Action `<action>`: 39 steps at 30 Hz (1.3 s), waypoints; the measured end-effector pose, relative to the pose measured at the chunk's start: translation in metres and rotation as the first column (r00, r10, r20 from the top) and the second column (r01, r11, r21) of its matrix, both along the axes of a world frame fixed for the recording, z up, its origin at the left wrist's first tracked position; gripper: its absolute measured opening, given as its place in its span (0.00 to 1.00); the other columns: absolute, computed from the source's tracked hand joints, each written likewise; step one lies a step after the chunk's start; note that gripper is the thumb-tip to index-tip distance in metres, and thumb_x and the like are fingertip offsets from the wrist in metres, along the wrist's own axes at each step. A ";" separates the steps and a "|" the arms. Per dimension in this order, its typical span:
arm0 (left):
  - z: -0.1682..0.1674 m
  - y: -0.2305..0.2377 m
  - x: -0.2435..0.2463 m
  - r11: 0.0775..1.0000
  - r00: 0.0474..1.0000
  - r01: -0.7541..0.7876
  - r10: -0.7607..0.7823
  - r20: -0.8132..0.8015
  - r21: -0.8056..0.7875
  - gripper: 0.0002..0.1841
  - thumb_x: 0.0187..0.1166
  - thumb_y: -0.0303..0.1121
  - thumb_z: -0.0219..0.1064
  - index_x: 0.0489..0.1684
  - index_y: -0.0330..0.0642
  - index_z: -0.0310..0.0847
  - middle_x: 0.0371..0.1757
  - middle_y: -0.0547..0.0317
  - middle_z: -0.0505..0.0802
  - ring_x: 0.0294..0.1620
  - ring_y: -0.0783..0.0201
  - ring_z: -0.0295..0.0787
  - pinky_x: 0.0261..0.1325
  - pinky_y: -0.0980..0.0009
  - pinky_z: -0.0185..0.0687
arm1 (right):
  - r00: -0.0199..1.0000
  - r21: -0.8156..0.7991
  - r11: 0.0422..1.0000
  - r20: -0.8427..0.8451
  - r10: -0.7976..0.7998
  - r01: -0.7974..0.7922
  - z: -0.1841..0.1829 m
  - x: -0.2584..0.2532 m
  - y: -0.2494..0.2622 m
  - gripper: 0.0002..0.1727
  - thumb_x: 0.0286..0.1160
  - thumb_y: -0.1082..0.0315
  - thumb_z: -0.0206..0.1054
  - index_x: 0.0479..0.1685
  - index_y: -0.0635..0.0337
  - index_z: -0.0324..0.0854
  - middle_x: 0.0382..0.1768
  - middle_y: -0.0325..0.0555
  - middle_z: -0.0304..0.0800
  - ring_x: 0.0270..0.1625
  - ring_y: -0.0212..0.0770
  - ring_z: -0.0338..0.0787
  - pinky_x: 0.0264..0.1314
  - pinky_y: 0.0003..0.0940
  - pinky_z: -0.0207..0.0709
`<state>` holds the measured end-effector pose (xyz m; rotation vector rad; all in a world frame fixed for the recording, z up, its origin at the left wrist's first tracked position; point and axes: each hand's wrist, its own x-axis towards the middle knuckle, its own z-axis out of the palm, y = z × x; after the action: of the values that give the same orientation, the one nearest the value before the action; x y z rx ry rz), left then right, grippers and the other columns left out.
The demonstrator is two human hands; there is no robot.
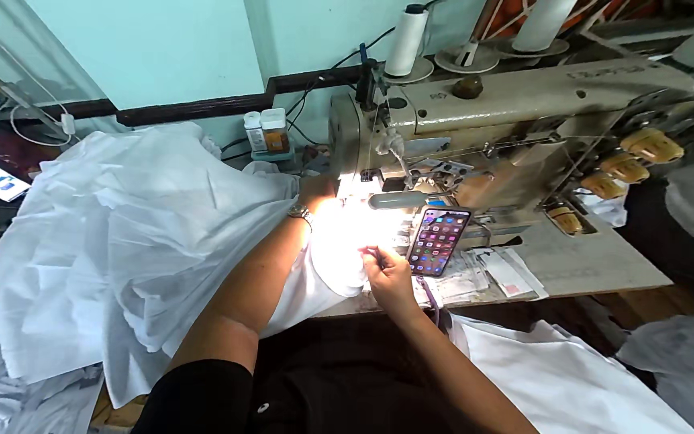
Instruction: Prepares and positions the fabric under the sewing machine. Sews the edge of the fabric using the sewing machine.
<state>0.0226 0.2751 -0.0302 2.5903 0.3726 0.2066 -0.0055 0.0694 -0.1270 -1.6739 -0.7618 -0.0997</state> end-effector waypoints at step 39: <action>-0.024 0.001 -0.109 0.735 0.883 0.408 -0.469 -0.029 0.542 0.21 0.77 0.53 0.71 0.39 0.40 0.89 0.56 0.46 0.91 0.74 0.45 0.81 0.88 0.34 0.52 | 0.947 -0.589 0.808 0.275 0.167 0.028 0.045 0.021 -0.007 0.18 0.86 0.65 0.56 0.54 0.59 0.93 0.38 0.56 0.96 0.45 0.57 0.97 0.47 0.58 0.86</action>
<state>-0.0867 0.2757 -0.0539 3.1015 -0.4166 0.3181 0.0153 0.0628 -0.0822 -2.2508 -1.1846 -0.0841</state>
